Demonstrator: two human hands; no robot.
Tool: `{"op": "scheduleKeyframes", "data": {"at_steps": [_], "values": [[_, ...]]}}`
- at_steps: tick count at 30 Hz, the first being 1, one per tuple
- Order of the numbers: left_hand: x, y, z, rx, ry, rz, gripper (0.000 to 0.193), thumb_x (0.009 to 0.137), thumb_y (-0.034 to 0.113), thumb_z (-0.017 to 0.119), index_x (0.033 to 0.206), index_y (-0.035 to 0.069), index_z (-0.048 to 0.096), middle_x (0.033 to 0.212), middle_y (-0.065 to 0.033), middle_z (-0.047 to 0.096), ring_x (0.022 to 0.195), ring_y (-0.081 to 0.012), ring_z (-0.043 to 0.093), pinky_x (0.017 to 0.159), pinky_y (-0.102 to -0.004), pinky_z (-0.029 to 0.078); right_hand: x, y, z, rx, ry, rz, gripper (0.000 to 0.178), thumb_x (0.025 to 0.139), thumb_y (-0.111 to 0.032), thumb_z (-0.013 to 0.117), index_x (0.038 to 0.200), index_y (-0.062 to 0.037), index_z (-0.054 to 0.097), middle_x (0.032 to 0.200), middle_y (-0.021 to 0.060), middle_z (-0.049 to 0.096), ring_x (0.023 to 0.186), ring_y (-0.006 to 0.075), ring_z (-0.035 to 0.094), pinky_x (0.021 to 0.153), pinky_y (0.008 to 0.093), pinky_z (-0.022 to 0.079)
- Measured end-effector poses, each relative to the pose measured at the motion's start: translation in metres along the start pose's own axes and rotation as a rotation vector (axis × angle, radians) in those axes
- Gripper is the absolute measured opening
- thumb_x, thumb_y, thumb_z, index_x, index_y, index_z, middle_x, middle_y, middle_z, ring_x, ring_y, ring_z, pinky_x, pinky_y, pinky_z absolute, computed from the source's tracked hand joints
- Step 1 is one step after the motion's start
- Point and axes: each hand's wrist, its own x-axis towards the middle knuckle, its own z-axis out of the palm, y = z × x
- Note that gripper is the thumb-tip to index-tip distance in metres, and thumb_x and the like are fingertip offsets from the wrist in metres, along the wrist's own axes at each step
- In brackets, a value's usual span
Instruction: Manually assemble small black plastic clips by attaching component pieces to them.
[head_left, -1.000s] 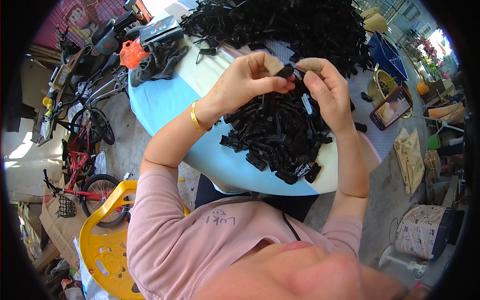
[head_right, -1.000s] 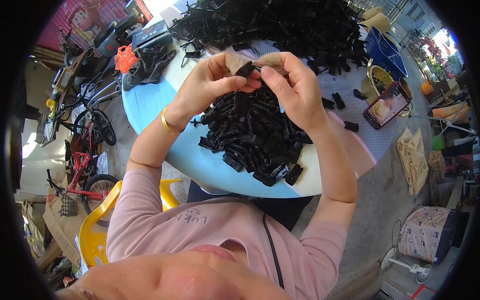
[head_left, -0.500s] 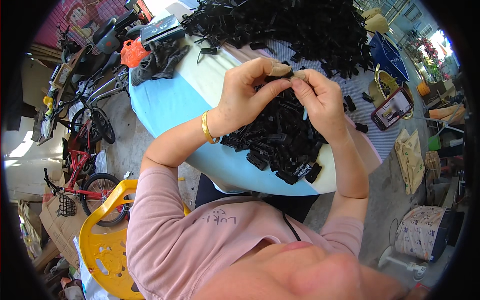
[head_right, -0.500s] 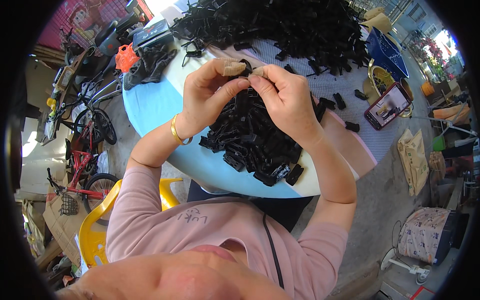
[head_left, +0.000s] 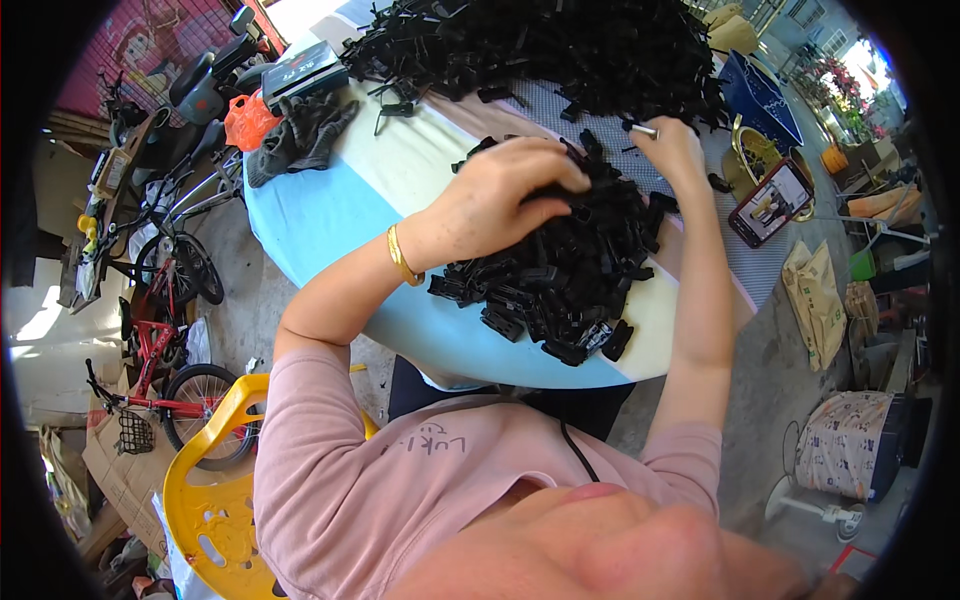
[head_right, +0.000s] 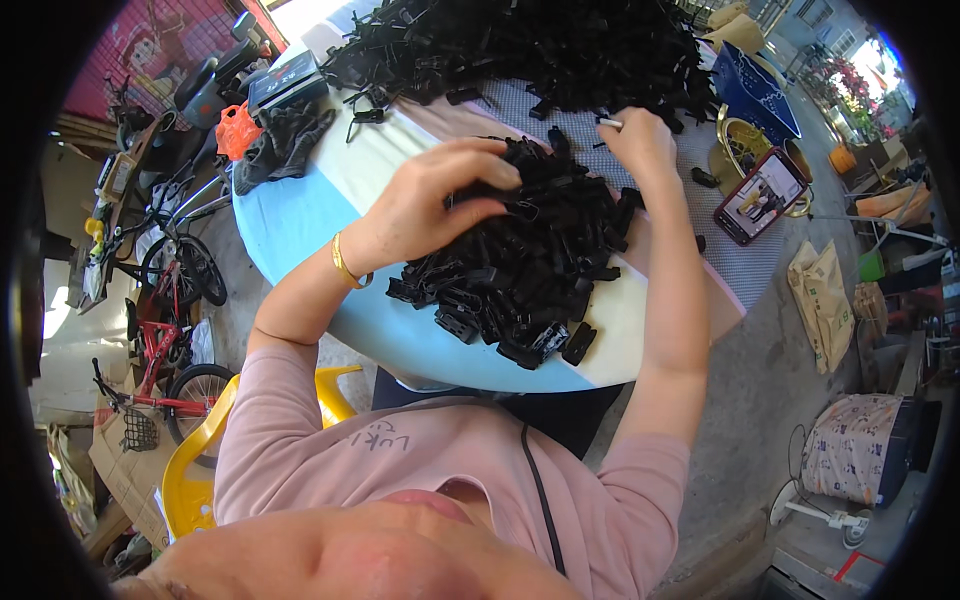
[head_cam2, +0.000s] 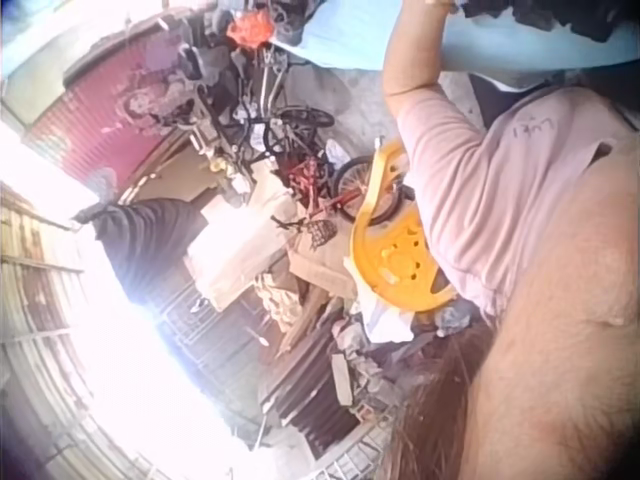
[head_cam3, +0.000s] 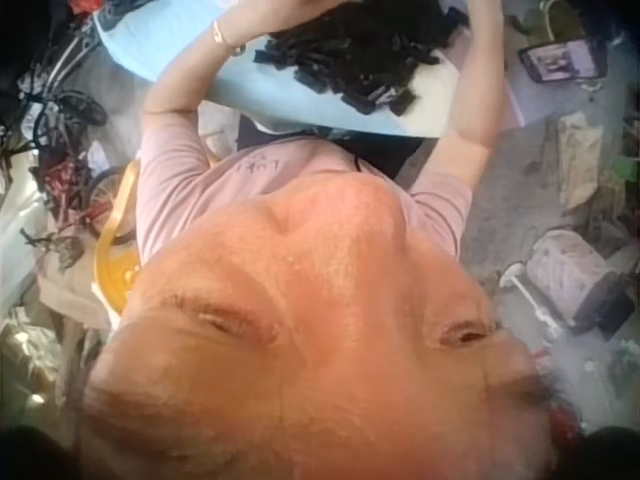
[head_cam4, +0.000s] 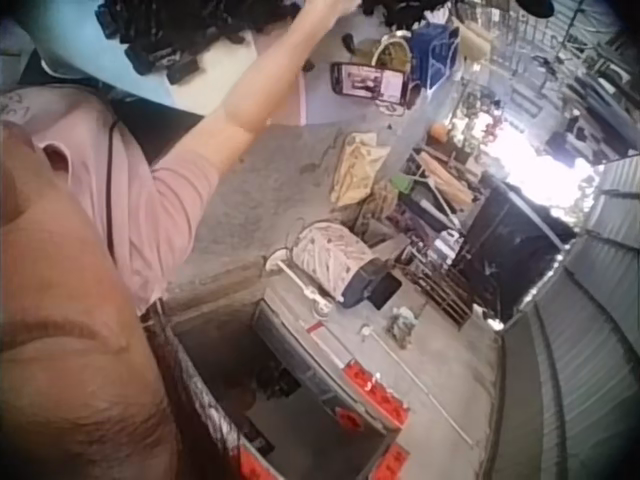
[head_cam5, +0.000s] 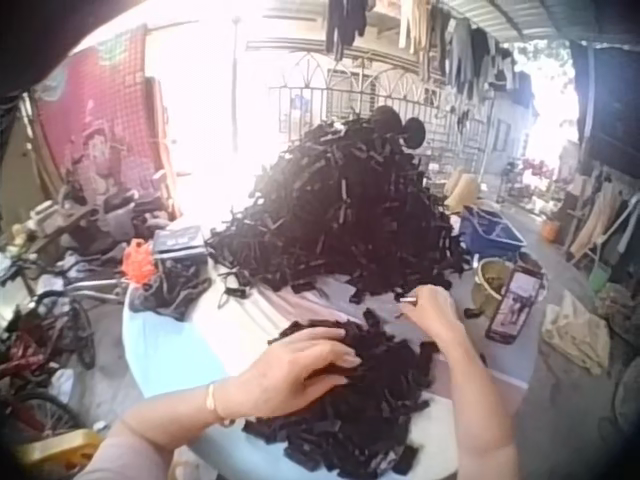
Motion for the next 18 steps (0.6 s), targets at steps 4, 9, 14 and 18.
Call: {"op": "scheduleKeyframes", "data": {"at_steps": [4, 9, 14, 18], "values": [[-0.001, -0.005, 0.002, 0.076, -0.139, 0.207, 0.026, 0.072, 0.014, 0.069, 0.094, 0.004, 0.060, 0.098, -0.0102, 0.061, 0.106, -0.0300, 0.053, 0.087, -0.0366, 0.044, 0.012, 0.008, 0.027, -0.212, -0.052, 0.090, 0.033, 0.072, -0.035, 0.063, 0.086, -0.0050, 0.067, 0.082, 0.0169, 0.065, 0.081, 0.0357, 0.061, 0.073, 0.0427, 0.048], [0.001, -0.019, -0.004, -0.253, 0.012, -0.095, 0.050, 0.075, 0.011, 0.070, 0.119, 0.002, 0.048, 0.123, -0.0093, 0.050, 0.116, -0.0207, 0.046, 0.097, -0.0322, 0.037, 0.006, -0.009, 0.011, -0.057, -0.048, 0.103, 0.030, 0.072, -0.029, 0.066, 0.084, -0.0010, 0.067, 0.083, 0.0176, 0.065, 0.079, 0.0297, 0.064, 0.071, 0.0372, 0.050], [0.002, -0.027, -0.001, -0.245, 0.129, -0.244, 0.082, 0.070, 0.009, 0.074, 0.137, 0.008, 0.027, 0.133, -0.0065, 0.039, 0.122, -0.0194, 0.040, 0.101, -0.0335, 0.033, -0.030, -0.075, -0.026, 0.847, -0.103, -0.173, 0.023, 0.077, -0.016, 0.066, 0.090, 0.0034, 0.065, 0.075, 0.0010, 0.062, 0.068, 0.0041, 0.052, 0.061, 0.0173, 0.041], [0.001, -0.025, 0.000, -0.403, 0.099, -0.168, 0.082, 0.068, 0.006, 0.075, 0.135, 0.004, 0.028, 0.131, -0.0091, 0.041, 0.121, -0.0187, 0.040, 0.100, -0.0340, 0.034, -0.065, -0.113, -0.036, 0.924, -0.231, -0.255, 0.018, 0.080, -0.012, 0.063, 0.092, 0.0027, 0.064, 0.078, 0.0005, 0.062, 0.071, 0.0046, 0.054, 0.063, 0.0180, 0.042]]}}
